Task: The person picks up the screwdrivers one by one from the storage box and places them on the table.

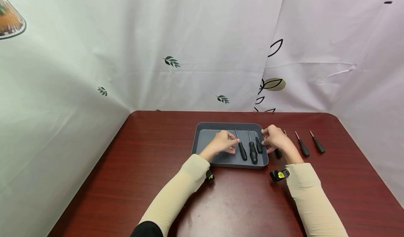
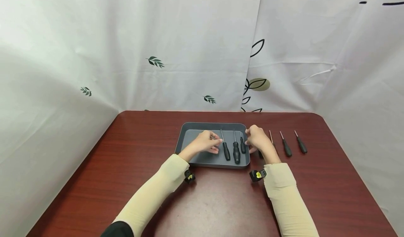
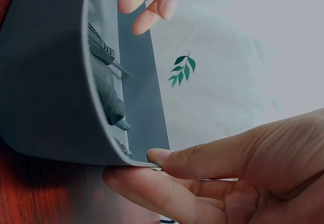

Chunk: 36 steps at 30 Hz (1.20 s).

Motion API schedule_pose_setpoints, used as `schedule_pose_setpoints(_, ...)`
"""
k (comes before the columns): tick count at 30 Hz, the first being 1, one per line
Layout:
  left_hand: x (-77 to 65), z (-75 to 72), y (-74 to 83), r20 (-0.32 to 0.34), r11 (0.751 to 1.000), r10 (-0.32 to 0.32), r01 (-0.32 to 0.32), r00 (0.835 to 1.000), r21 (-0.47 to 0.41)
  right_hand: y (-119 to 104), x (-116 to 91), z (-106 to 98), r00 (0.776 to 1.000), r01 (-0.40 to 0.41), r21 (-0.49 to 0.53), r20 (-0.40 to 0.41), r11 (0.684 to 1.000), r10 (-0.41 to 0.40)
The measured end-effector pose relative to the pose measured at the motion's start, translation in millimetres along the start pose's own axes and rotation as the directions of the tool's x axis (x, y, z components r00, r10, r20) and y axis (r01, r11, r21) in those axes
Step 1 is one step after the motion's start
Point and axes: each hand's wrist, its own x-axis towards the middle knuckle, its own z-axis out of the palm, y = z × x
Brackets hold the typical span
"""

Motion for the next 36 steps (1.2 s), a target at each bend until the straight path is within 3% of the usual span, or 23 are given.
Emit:
schedule_pose_setpoints(9, 3.0, 11.8, 3.9, -0.028, 0.993, 0.002, 0.001, 1.000, 0.121, -2, -2, 0, 1.000, 0.003, -0.015, -0.001, 1.000, -0.003)
schedule_pose_setpoints(15, 7.3, 18.0, 2.1, -0.068, 0.971, 0.030, -0.013, 0.997, 0.241, -1, -2, 1, 1.000, 0.005, -0.012, -0.004, 1.000, -0.005)
schedule_pose_setpoints(22, 6.5, 22.6, 3.3, -0.090, 0.902, 0.063, -0.018, 0.994, 0.430, -1, 1, 4, 1.000, -0.009, -0.055, -0.008, 0.998, 0.008)
schedule_pose_setpoints(31, 15.7, 31.3, 2.5, -0.137, 0.829, 0.013, 0.066, 0.990, 0.556, -3, 3, 4, 1.000, -0.022, -0.112, -0.005, 0.994, 0.022)
schedule_pose_setpoints(36, 18.7, 35.8, 2.8, -0.163, 0.817, -0.014, 0.105, 0.987, 0.566, -3, 3, 5, 1.000, -0.024, -0.139, -0.011, 0.990, 0.023)
